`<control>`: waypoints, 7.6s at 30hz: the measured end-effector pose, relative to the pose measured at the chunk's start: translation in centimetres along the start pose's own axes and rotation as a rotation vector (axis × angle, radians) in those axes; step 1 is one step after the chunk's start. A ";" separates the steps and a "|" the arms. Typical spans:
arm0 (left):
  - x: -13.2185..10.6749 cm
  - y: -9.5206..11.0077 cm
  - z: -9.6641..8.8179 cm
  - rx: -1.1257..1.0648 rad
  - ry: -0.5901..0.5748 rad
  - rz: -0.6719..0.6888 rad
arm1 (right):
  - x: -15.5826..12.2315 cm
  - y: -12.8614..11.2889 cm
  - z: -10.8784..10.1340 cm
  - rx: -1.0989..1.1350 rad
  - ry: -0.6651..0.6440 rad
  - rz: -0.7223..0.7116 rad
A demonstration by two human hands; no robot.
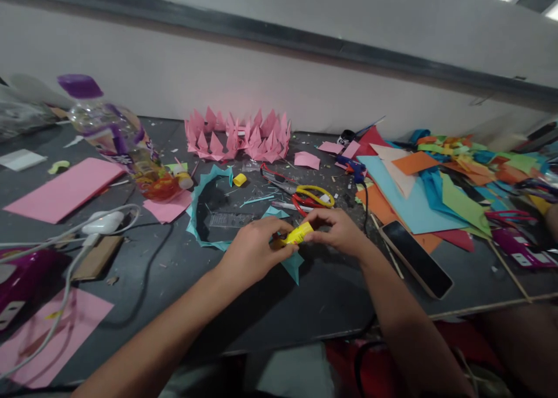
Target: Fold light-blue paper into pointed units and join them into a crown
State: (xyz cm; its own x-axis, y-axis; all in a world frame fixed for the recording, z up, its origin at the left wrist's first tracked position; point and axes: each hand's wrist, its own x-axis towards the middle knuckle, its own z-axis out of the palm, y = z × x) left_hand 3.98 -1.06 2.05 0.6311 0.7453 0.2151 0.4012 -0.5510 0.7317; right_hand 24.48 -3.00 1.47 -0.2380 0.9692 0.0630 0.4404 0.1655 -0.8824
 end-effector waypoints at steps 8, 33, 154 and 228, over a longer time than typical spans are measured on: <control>-0.3 0.1 0.5 -0.090 0.190 0.099 | 0.0 -0.3 0.6 0.229 -0.014 -0.089; -0.5 -1.5 2.0 0.356 -0.345 0.389 | 1.6 0.9 -0.6 0.693 0.604 0.103; 0.3 -1.6 -0.1 0.633 -0.169 0.469 | 0.8 1.7 0.6 0.273 0.310 -0.144; -1.3 -2.4 -2.1 -0.501 0.351 -0.293 | 3.3 9.4 -5.1 -0.097 0.945 0.204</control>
State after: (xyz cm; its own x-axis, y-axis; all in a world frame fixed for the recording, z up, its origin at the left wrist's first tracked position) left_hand 0.77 0.10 1.37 0.2564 0.9617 0.0973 0.1135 -0.1299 0.9850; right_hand 32.24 2.67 -4.24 0.6257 0.7203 0.2993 0.4756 -0.0482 -0.8783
